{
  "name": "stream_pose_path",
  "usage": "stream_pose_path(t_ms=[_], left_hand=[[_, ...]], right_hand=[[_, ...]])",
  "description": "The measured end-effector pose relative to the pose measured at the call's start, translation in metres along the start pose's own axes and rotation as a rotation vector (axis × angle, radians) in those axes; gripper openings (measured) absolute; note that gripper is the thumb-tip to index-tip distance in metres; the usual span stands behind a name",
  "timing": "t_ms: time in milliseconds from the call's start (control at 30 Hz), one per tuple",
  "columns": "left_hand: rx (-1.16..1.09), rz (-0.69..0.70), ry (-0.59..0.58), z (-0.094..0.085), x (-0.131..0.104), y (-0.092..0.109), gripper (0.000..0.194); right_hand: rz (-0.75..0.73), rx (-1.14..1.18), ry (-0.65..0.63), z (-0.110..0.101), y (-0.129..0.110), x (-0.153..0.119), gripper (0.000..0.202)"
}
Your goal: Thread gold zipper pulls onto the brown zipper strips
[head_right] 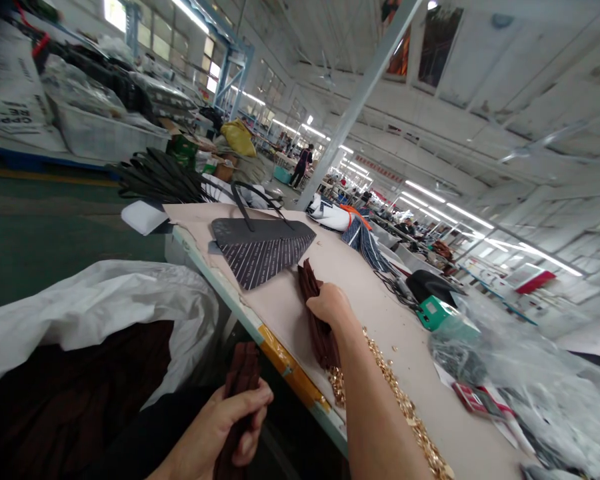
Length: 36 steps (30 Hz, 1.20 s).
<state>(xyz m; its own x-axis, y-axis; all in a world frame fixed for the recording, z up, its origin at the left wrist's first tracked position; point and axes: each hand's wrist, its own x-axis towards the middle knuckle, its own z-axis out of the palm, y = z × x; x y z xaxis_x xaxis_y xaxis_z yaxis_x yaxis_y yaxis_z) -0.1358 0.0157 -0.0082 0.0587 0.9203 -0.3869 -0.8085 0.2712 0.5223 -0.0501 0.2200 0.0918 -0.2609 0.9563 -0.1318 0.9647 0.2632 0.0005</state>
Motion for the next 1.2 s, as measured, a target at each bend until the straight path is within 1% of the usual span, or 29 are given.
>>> stream_pose_path(t_ms=[167,267,400,533,633,733,833,933,1033,1133,1200], left_hand=[[0.014,-0.008,0.026,0.001,0.001,-0.002,0.026],[0.023,-0.002,0.027,0.001,0.001,-0.003,0.025],[-0.009,-0.002,0.024,0.001,0.000,-0.002,0.023],[-0.052,0.011,0.038,0.001,0.000,-0.001,0.021],[-0.065,0.031,0.058,0.000,0.001,-0.001,0.018],[-0.082,0.021,0.046,-0.002,0.003,-0.001,0.015],[-0.122,0.004,0.035,-0.003,0.005,0.001,0.015],[-0.151,0.009,0.042,-0.002,0.005,0.003,0.017],[-0.144,0.030,0.049,0.002,0.003,0.003,0.019],[-0.133,0.036,0.044,0.006,0.003,0.002,0.021],[-0.135,0.055,0.047,0.008,0.004,0.002,0.021]], right_hand=[[-0.007,0.124,-0.033,0.002,0.010,0.001,0.027],[0.008,0.156,-0.039,0.006,0.014,0.002,0.029],[0.023,0.138,0.010,0.008,0.014,0.004,0.026],[0.013,0.133,0.033,0.008,0.008,0.003,0.026],[0.014,0.167,0.049,0.004,0.006,0.002,0.026],[0.041,0.243,0.081,-0.004,0.012,-0.002,0.025],[0.064,0.353,0.104,-0.014,0.024,-0.012,0.025],[0.069,0.464,0.109,-0.025,0.034,-0.031,0.021],[0.056,0.575,0.115,-0.034,0.038,-0.051,0.014],[0.037,0.660,0.146,-0.042,0.041,-0.068,0.016],[0.015,0.674,0.172,-0.044,0.042,-0.078,0.016]])
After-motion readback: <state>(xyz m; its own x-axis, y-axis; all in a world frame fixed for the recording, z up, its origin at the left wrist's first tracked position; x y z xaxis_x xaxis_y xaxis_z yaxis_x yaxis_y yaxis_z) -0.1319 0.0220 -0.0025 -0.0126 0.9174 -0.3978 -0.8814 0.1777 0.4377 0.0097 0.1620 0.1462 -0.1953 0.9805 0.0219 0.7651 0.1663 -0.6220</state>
